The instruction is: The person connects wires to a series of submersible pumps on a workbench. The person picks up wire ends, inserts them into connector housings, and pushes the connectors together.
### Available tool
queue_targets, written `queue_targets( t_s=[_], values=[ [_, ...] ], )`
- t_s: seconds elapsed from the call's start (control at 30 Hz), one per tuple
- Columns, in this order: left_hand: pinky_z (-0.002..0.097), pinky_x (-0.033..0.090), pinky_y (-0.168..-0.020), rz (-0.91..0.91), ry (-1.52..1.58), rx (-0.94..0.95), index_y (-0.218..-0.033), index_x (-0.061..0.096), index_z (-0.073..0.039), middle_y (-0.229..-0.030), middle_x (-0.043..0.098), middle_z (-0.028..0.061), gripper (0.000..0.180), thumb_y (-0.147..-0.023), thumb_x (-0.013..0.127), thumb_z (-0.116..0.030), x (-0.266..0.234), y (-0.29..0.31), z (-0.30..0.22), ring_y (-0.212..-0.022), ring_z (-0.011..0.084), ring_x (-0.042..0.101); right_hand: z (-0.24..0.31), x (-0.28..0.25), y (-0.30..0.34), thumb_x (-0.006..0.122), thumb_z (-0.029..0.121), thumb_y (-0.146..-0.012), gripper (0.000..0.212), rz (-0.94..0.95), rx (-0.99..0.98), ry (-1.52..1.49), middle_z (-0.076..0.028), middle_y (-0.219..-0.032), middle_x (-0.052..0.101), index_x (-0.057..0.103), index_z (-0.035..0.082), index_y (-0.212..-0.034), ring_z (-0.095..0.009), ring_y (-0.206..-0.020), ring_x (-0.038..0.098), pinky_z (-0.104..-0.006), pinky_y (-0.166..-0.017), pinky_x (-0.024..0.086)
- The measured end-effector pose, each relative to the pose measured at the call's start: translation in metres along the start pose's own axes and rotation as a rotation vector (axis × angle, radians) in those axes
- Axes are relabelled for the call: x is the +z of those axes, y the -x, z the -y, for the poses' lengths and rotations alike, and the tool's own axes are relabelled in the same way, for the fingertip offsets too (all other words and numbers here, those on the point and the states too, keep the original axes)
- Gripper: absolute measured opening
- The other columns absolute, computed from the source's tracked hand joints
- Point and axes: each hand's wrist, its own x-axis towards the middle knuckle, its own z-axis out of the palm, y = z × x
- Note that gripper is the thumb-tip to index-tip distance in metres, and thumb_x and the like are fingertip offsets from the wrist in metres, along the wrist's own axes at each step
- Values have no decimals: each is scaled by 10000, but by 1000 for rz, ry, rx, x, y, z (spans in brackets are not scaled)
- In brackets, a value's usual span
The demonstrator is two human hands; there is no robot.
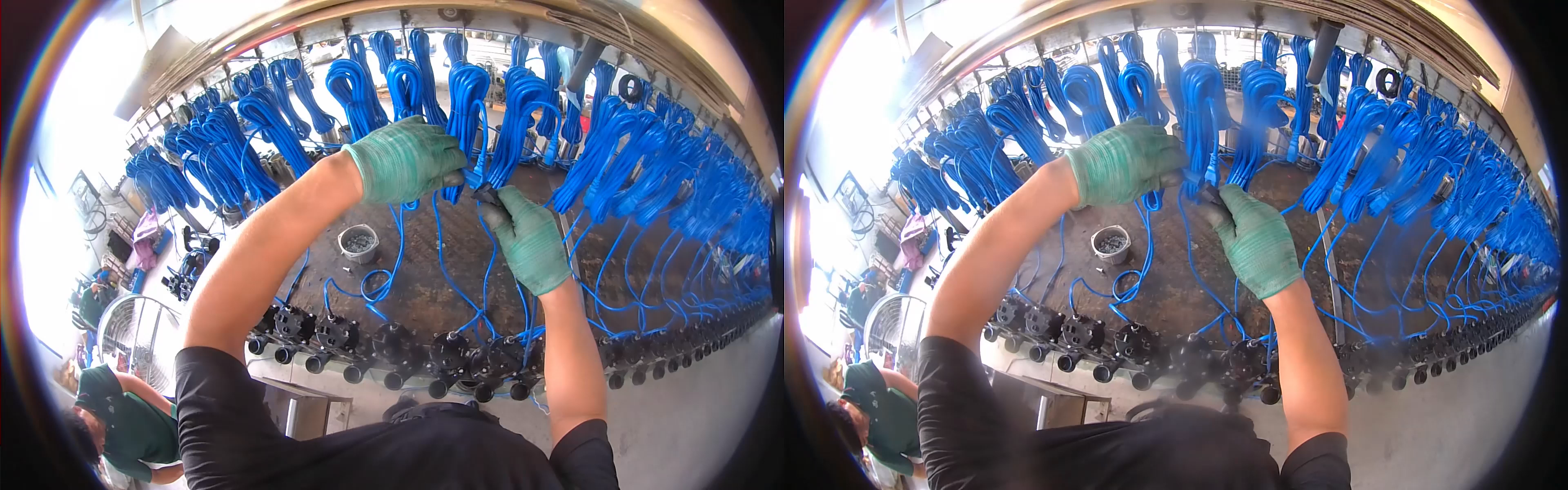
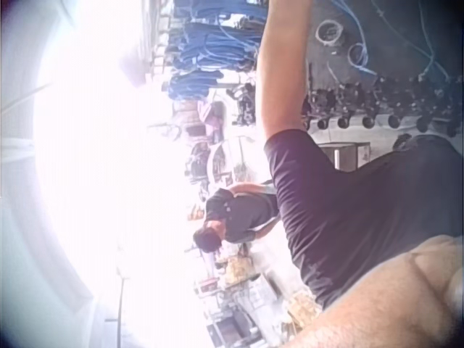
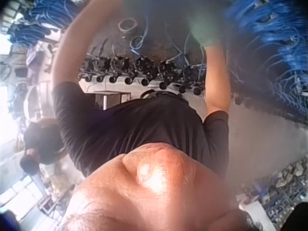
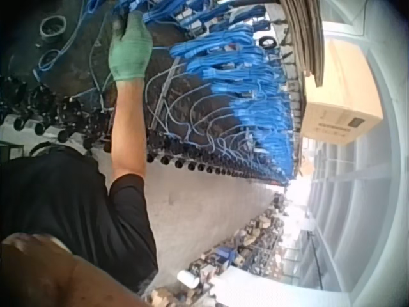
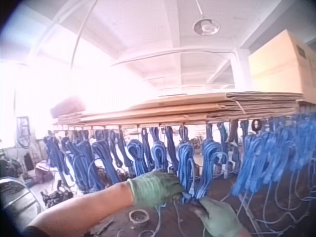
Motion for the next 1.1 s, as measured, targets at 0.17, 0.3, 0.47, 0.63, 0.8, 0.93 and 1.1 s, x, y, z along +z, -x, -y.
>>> queue_targets(
  t_s=[0.17,0.3,0.47,0.63,0.8,0.93,1.1],
  values=[
    [442,494,-928,-14,-11,65,-1060,724,-96,-1078,702,97,226,-1010,606,-282,-1,-2,-1,-1014,289,659,-5,3,-9,674,220,-998,241,112,43,48,-273,-976,699,653,12,-1117,-449,-955,691,-497,-755,545],
    [461,503,-847,-9,121,-132,-889,727,-98,-816,698,111,295,-1025,581,-316,2,-9,-5,-817,339,671,-4,9,-9,655,211,-1014,216,141,36,-70,-267,-901,691,649,8,-1087,-452,-865,694,-500,-702,524],
    [467,543,-711,-36,314,-317,-769,715,-63,-690,673,151,460,-1055,523,-368,21,-5,-9,-686,370,678,20,14,-6,646,215,-1029,217,174,84,-70,-274,-818,656,635,-1,-1021,-445,-762,682,-484,-648,497],
    [459,554,-667,-97,205,-287,-714,709,-63,-654,665,160,542,-1079,475,-389,23,-4,-9,-654,367,681,19,30,-10,623,192,-1033,194,141,124,-130,-232,-761,662,646,-1,-1021,-339,-675,680,-432,-619,498],
    [476,541,-786,-138,265,-227,-814,720,-73,-689,654,166,448,-1082,474,-334,31,16,-13,-706,361,675,12,30,-9,644,201,-1027,189,367,350,-516,-43,-735,653,644,28,-1101,-125,-647,654,-308,-572,537],
    [377,533,-798,-678,489,-496,-1074,679,-24,-985,700,116,291,-1088,497,-250,35,51,-21,-825,235,670,-12,24,9,685,256,-1030,280,407,415,-672,-27,-789,656,630,29,-1183,-113,-701,670,-294,-618,563],
    [322,494,-661,-826,648,-938,-976,673,-9,-808,660,54,396,-1113,486,-331,76,167,-62,-708,133,586,-46,45,41,724,86,-972,454,421,239,-590,-23,-886,675,564,10,-1391,-133,-860,676,-294,-829,559]
  ],
)
